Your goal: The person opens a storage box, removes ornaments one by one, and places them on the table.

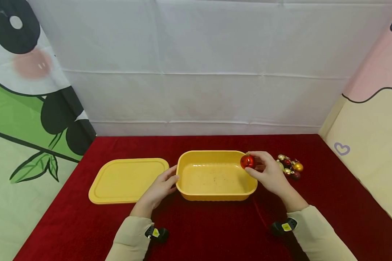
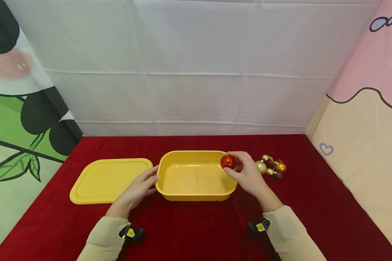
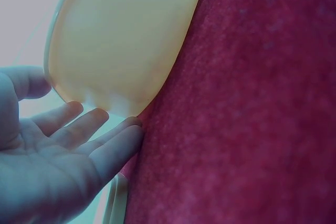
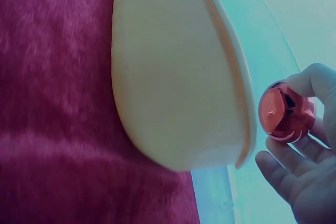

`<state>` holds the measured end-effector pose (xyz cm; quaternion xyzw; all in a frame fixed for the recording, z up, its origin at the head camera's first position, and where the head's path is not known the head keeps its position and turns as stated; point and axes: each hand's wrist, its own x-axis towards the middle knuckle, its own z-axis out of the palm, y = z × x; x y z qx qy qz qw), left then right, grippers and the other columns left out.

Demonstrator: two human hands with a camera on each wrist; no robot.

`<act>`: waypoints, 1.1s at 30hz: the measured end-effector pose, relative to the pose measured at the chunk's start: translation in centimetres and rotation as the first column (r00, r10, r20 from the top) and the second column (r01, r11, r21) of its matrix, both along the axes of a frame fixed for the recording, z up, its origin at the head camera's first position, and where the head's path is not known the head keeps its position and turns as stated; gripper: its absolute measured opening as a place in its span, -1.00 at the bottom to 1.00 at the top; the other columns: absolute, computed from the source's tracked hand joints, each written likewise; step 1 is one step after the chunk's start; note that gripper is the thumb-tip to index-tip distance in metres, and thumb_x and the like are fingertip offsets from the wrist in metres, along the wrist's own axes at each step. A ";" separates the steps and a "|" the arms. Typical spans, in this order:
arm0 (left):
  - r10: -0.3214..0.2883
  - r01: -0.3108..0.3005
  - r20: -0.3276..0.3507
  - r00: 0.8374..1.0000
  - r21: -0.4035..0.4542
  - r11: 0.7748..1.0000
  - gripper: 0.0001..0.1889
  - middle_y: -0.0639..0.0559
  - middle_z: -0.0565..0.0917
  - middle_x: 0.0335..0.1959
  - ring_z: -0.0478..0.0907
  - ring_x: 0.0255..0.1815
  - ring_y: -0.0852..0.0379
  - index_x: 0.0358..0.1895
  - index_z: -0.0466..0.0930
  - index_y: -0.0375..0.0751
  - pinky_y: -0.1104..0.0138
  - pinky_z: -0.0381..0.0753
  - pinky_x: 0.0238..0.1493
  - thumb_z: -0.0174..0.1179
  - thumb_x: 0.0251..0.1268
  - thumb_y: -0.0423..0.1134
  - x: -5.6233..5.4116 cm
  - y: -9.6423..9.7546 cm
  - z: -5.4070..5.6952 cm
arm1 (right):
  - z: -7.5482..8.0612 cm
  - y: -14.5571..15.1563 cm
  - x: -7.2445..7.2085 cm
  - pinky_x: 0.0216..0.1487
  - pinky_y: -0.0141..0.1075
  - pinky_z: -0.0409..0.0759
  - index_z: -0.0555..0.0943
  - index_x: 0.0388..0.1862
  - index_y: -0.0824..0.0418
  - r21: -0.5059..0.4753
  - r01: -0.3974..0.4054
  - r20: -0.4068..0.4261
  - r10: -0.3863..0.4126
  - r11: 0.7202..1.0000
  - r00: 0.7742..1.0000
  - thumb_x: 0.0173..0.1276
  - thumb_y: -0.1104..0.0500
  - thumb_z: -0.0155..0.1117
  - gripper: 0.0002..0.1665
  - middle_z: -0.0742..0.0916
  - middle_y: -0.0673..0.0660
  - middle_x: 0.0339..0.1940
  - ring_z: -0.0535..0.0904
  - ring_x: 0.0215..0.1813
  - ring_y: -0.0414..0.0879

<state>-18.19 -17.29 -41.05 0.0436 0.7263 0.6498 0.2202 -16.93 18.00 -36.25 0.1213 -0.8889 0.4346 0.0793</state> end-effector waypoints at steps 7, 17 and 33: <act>0.004 -0.004 -0.003 1.000 0.002 1.000 -0.46 -0.23 0.20 0.44 0.26 0.39 -0.15 0.49 0.01 -0.10 -0.07 0.31 0.32 -0.17 0.52 -0.20 0.0 0.0 -0.1 | 0.0 1.2 0.4 -0.09 -0.29 0.63 0.44 0.18 0.33 0.000 0.040 0.029 -0.040 0.999 0.999 0.18 0.23 0.39 -0.41 0.62 0.31 0.04 0.62 -0.03 0.09; 0.003 -0.003 -0.005 1.000 0.001 1.000 -0.47 -0.23 0.21 0.43 0.27 0.39 -0.15 0.49 0.01 -0.10 -0.07 0.29 0.33 -0.19 0.52 -0.20 0.0 0.2 -0.1 | -0.5 3.2 0.4 -0.08 -0.50 0.57 0.39 0.20 0.33 0.026 0.066 0.039 -0.067 0.997 0.997 0.18 0.25 0.38 -0.37 0.62 0.35 0.06 0.61 0.03 0.15; 0.013 -0.013 -0.007 1.000 -0.006 1.000 -0.47 -0.23 0.22 0.43 0.26 0.39 -0.15 0.49 0.02 -0.11 -0.09 0.29 0.32 -0.18 0.52 -0.21 0.0 0.5 0.0 | -0.5 6.6 1.4 -0.11 -0.20 0.66 0.39 0.19 0.41 0.102 0.119 0.031 -0.123 0.988 0.992 0.16 0.28 0.38 -0.37 0.52 0.37 0.06 0.62 0.00 0.27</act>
